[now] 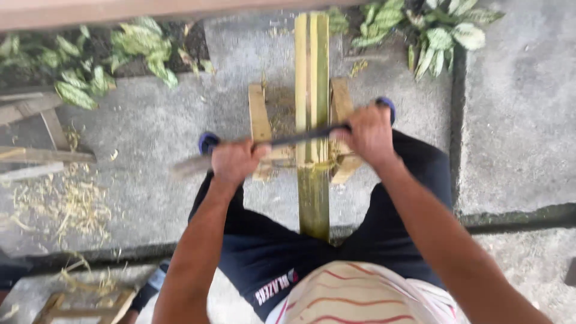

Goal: Scraping and shaving a bamboo pole using a machete.

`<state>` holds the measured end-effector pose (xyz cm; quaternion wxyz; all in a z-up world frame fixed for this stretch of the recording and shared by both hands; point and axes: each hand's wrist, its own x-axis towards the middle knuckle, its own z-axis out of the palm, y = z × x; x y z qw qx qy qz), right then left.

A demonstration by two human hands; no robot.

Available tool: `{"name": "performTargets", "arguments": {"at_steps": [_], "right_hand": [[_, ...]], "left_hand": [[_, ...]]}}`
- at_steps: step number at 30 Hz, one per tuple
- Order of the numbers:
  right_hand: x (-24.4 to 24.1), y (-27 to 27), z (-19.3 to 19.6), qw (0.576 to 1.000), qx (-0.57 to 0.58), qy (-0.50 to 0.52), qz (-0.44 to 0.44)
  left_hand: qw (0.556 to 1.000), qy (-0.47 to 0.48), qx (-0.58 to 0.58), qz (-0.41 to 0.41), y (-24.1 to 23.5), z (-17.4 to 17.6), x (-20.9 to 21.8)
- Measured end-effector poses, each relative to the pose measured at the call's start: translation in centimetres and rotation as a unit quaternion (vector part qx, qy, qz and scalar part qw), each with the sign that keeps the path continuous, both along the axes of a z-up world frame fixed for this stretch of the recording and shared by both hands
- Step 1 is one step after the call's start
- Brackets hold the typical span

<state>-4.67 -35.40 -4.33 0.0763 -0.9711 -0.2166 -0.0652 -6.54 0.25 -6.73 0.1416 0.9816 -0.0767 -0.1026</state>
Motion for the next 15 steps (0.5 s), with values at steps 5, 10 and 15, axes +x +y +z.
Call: {"name": "performTargets", "arguments": {"at_steps": [5, 10, 15], "right_hand": [[-3.0, -1.1, -2.7, 0.998, 0.045, 0.047, 0.0], [-1.1, 1.4, 3.1, 0.991, -0.064, 0.107, -0.039], [-2.2, 0.8, 0.0, 0.989, 0.027, 0.134, -0.056]], "left_hand": [[0.996, 0.083, 0.017, -0.028, -0.1, 1.5, -0.7], [0.999, 0.018, 0.008, -0.039, 0.2, -0.1, -3.0], [0.991, 0.132, 0.022, -0.032, -0.1, 1.1, -0.9]]}}
